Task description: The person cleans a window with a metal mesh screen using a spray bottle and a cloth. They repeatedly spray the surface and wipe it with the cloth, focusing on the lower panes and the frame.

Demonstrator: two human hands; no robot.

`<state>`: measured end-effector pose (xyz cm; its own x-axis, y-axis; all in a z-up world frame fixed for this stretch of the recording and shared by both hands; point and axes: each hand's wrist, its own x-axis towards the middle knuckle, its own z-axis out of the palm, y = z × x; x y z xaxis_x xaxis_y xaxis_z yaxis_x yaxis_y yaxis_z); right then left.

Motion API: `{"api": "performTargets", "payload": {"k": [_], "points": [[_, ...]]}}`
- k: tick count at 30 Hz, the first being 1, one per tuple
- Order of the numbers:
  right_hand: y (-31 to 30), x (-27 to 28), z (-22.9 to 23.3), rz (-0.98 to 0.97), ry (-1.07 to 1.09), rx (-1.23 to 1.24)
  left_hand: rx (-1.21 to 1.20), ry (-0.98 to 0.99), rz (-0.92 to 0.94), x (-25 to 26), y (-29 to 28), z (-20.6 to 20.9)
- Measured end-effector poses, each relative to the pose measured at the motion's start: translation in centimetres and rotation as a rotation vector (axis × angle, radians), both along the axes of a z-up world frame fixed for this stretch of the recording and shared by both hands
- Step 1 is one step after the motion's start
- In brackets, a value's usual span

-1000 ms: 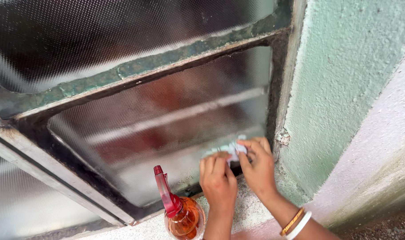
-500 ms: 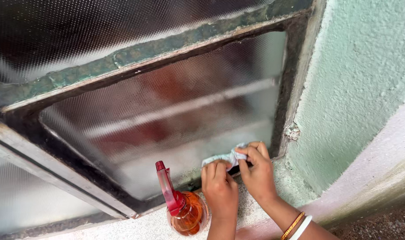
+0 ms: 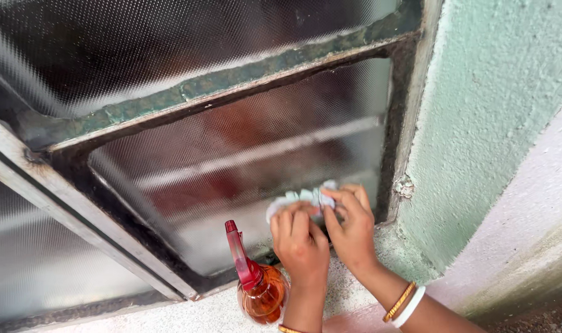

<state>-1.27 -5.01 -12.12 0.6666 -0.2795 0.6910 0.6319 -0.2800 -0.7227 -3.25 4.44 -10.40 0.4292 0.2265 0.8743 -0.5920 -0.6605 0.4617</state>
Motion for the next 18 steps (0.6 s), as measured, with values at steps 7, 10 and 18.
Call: {"api": "performTargets", "payload": {"k": [7,10,18], "points": [[0.6,0.1,2.2,-0.095,0.004,-0.111,0.030,0.005,0.054,0.2,0.7,1.2],[0.7,-0.4,0.0,-0.094,0.084,-0.134,0.023,0.078,0.049,-0.2,1.0,-1.4],[0.6,-0.5,-5.0,-0.072,0.234,-0.141,-0.070,0.387,0.064,-0.5,0.3,-5.6]]}}
